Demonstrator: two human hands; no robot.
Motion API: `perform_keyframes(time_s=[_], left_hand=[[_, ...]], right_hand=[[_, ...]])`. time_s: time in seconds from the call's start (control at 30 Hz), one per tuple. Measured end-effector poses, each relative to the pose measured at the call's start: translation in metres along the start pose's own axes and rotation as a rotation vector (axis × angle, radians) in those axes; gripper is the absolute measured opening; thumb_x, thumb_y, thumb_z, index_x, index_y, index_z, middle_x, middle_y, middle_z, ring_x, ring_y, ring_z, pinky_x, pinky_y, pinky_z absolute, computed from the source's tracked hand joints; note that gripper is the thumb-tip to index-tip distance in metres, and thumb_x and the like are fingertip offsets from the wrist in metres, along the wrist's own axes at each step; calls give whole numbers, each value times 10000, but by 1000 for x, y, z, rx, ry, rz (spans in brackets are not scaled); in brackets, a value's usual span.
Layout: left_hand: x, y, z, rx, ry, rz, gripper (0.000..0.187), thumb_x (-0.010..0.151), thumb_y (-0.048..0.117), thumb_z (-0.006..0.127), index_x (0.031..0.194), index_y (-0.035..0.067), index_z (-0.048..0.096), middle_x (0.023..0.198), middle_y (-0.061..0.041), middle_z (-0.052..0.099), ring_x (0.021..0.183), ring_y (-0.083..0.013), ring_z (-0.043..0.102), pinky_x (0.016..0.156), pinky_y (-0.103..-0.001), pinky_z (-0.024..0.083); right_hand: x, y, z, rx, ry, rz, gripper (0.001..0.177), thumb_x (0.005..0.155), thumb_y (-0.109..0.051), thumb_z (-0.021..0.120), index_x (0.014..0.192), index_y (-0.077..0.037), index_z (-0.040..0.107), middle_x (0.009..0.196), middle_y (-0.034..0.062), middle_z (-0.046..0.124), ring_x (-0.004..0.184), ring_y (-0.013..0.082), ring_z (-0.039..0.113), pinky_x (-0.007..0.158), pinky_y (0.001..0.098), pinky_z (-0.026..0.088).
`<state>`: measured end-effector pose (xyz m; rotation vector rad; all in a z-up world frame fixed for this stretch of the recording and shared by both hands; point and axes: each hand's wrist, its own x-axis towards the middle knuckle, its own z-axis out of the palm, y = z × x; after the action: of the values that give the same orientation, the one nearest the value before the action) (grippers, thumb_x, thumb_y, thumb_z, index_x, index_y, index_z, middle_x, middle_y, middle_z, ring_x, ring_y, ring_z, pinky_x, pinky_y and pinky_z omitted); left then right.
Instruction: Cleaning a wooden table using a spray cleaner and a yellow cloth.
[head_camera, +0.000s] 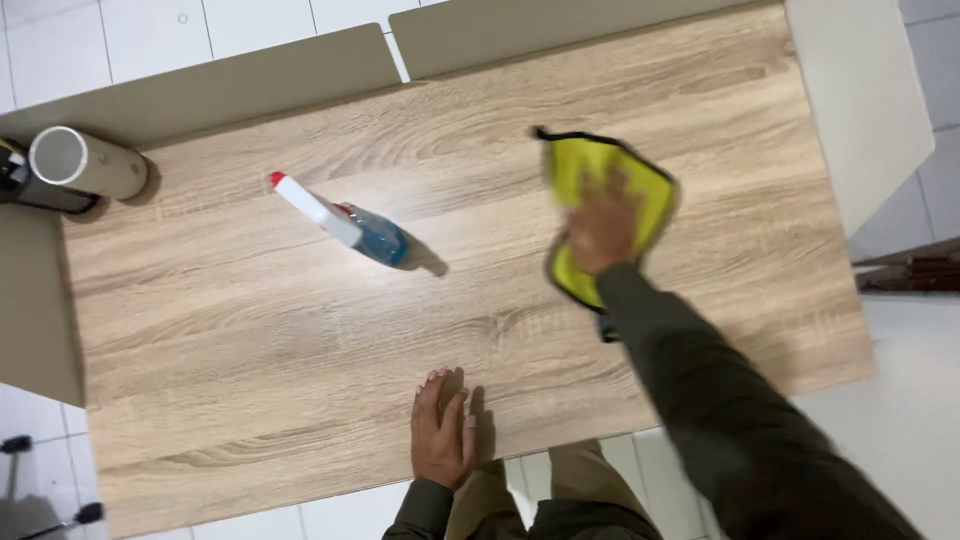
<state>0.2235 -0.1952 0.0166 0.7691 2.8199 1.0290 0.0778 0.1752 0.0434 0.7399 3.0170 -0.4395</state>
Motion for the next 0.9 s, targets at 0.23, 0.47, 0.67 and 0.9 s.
perform_keyframes(time_s=[0.23,0.47,0.67,0.9], left_hand=[[23,40,30,70,139,-70,356,934,156,625,1274,52,618,1560,-216,421,1484,-400,370,1214,-553,303],[42,45,27,87,288,-207,367,960,145,594,1317,64,572,1586,-222,405,1499,-401,380,1229,-523,335],[140,27,-1,-83,497,-584,776,931,262,732,1518,-44,326,1581,-246,327,1455,-386,410,1212,-523,370],[257,-3,-29,-123,614,-727,987,835,301,872,1512,-87,267,1509,-288,378,1455,-406,389,1214,-535,321]], right_hand=[[-46,-100,40,96,-210,-699,556,967,-163,539,1512,-95,449,1687,213,218,1577,431,158,1256,648,98],[-188,-20,9,153,-674,-861,401,1043,-317,493,1277,-36,659,1688,181,240,1584,347,182,1254,612,82],[-113,152,23,1,-74,-398,604,1003,-336,450,1523,-31,407,1576,362,325,1468,488,331,1199,700,173],[66,66,-5,-22,-92,-237,752,1042,-453,451,1651,-75,223,1616,399,218,1545,499,144,1204,688,58]])
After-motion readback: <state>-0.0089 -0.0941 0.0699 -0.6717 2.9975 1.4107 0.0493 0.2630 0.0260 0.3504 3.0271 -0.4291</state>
